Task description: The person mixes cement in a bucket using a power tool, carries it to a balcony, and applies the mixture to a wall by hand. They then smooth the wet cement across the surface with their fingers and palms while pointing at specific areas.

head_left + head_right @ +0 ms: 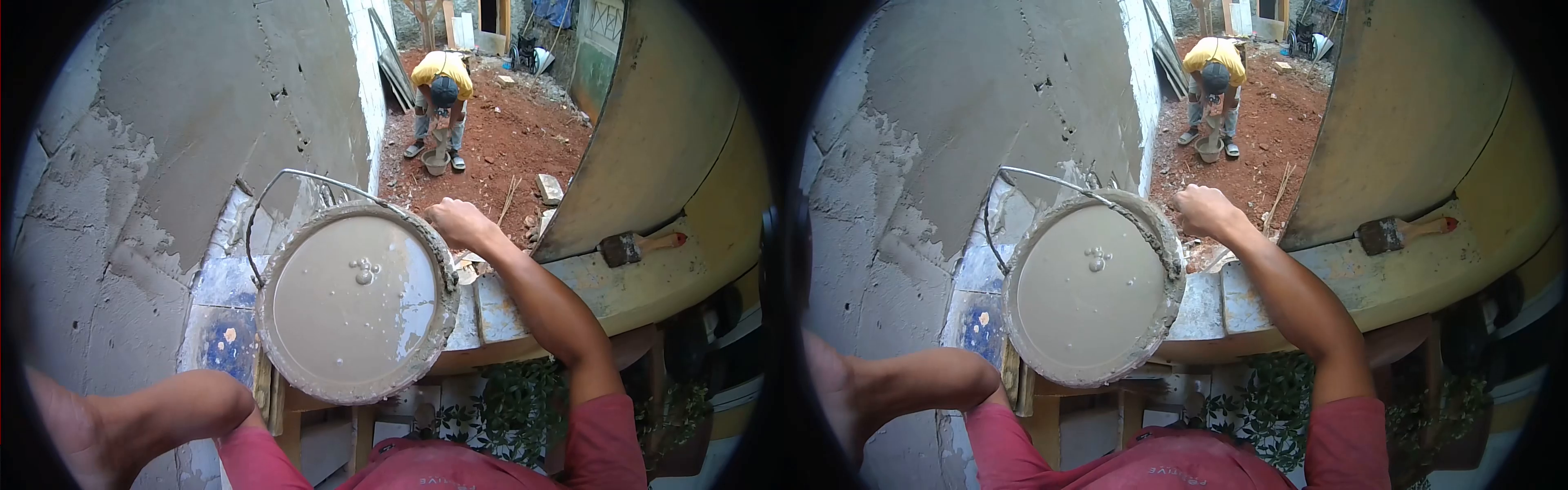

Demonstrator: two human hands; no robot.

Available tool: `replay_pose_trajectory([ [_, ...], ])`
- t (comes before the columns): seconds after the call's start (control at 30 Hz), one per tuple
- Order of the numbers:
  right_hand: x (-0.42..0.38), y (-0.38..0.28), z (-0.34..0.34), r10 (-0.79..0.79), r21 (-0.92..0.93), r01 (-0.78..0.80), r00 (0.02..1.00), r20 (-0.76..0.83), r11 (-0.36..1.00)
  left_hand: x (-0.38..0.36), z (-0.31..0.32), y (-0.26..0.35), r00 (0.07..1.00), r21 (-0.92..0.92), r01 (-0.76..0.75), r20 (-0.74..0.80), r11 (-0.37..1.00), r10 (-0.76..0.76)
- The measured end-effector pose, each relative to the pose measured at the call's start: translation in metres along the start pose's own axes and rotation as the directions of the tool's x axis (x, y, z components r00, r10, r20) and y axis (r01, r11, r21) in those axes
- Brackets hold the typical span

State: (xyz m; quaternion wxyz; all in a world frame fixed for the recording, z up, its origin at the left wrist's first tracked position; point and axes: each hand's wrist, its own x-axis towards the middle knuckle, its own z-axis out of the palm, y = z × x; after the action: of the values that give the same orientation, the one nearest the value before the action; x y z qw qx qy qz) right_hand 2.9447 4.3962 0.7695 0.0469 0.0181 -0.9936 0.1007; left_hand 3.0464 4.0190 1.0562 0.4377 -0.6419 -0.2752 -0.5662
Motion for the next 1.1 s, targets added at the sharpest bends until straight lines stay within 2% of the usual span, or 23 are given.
replay_pose_trajectory([
  [0.07, 0.004, 0.005, 0.008, -0.038, -0.016, 0.038, 0.999, -0.014, 0.999, -0.003, 0.007, -0.001, 1.000, 0.003, -0.009, -0.011, 1.000, 0.009],
  [0.13, 0.002, 0.002, 0.005, -0.027, 0.002, 0.027, 1.000, -0.007, 1.000, -0.005, 0.013, -0.003, 0.999, 0.051, -0.049, -0.006, 0.998, 0.049],
  [0.37, 0.000, -0.004, -0.003, -0.008, -0.009, 0.009, 0.999, 0.054, 1.000, -0.008, 0.021, -0.001, 0.999, 0.058, -0.051, 0.015, 0.997, 0.050],
  [0.47, 0.001, -0.002, 0.002, -0.016, 0.004, 0.016, 1.000, 0.026, 1.000, -0.006, 0.021, -0.001, 0.998, 0.080, -0.066, 0.010, 0.995, 0.066],
  [0.57, -0.002, -0.007, -0.003, -0.019, -0.008, 0.020, 0.999, 0.036, 1.000, -0.002, 0.020, -0.002, 1.000, 0.051, -0.031, 0.006, 0.998, 0.031],
  [0.63, -0.002, -0.007, -0.005, -0.005, 0.000, 0.005, 0.999, 0.053, 1.000, 0.009, 0.019, -0.006, 0.975, 0.166, 0.188, 0.091, 0.968, -0.205],
  [0.67, -0.002, -0.007, -0.006, 0.007, 0.002, -0.007, 0.997, 0.073, 1.000, 0.004, 0.019, -0.011, 0.979, 0.333, 0.198, -0.016, 0.922, -0.204],
  [0.7, 0.000, -0.003, -0.001, -0.009, 0.007, 0.009, 0.999, 0.048, 1.000, 0.030, -0.016, -0.025, 0.700, 0.356, 0.154, 0.619, 0.922, -0.356],
  [0.73, 0.003, 0.001, 0.006, -0.037, 0.018, 0.037, 0.999, 0.024, 0.999, 0.028, -0.008, -0.033, 0.688, 0.386, 0.143, 0.623, 0.911, -0.372],
  [0.77, 0.003, 0.000, 0.003, -0.035, 0.015, 0.034, 0.999, 0.040, 0.999, 0.014, 0.007, -0.043, 0.586, 0.638, 0.101, 0.582, 0.764, -0.564],
  [0.8, 0.002, 0.001, 0.006, -0.056, 0.030, 0.056, 0.998, -0.018, 0.998, -0.002, 0.016, -0.055, 0.496, 0.827, 0.024, 0.478, 0.562, -0.725],
  [0.83, 0.002, 0.001, 0.003, -0.042, 0.021, 0.042, 0.999, 0.007, 0.999, -0.017, 0.015, -0.069, 0.405, 0.811, 0.131, 0.482, 0.571, -0.777],
  [0.87, 0.002, -0.001, 0.001, -0.020, 0.011, 0.020, 0.999, 0.034, 1.000, -0.024, 0.017, -0.077, 0.314, 0.826, 0.050, 0.520, 0.561, -0.794],
  [0.9, 0.002, -0.003, 0.000, -0.027, 0.014, 0.027, 0.999, 0.030, 1.000, -0.029, 0.019, -0.080, 0.272, 0.844, 0.041, 0.506, 0.535, -0.819],
  [0.93, 0.001, -0.004, -0.001, -0.021, 0.007, 0.021, 0.999, 0.032, 1.000, -0.032, 0.020, -0.085, 0.234, 0.844, 0.104, 0.494, 0.527, -0.837],
  [1.03, -0.001, -0.003, -0.006, 0.003, -0.007, -0.002, 0.999, 0.044, 1.000, -0.035, 0.023, -0.091, 0.230, 0.820, 0.121, 0.525, 0.559, -0.820],
  [1.1, -0.001, -0.003, -0.003, 0.010, -0.008, -0.010, 0.998, 0.058, 1.000, -0.038, 0.027, -0.091, 0.205, 0.779, 0.186, 0.565, 0.599, -0.799],
])
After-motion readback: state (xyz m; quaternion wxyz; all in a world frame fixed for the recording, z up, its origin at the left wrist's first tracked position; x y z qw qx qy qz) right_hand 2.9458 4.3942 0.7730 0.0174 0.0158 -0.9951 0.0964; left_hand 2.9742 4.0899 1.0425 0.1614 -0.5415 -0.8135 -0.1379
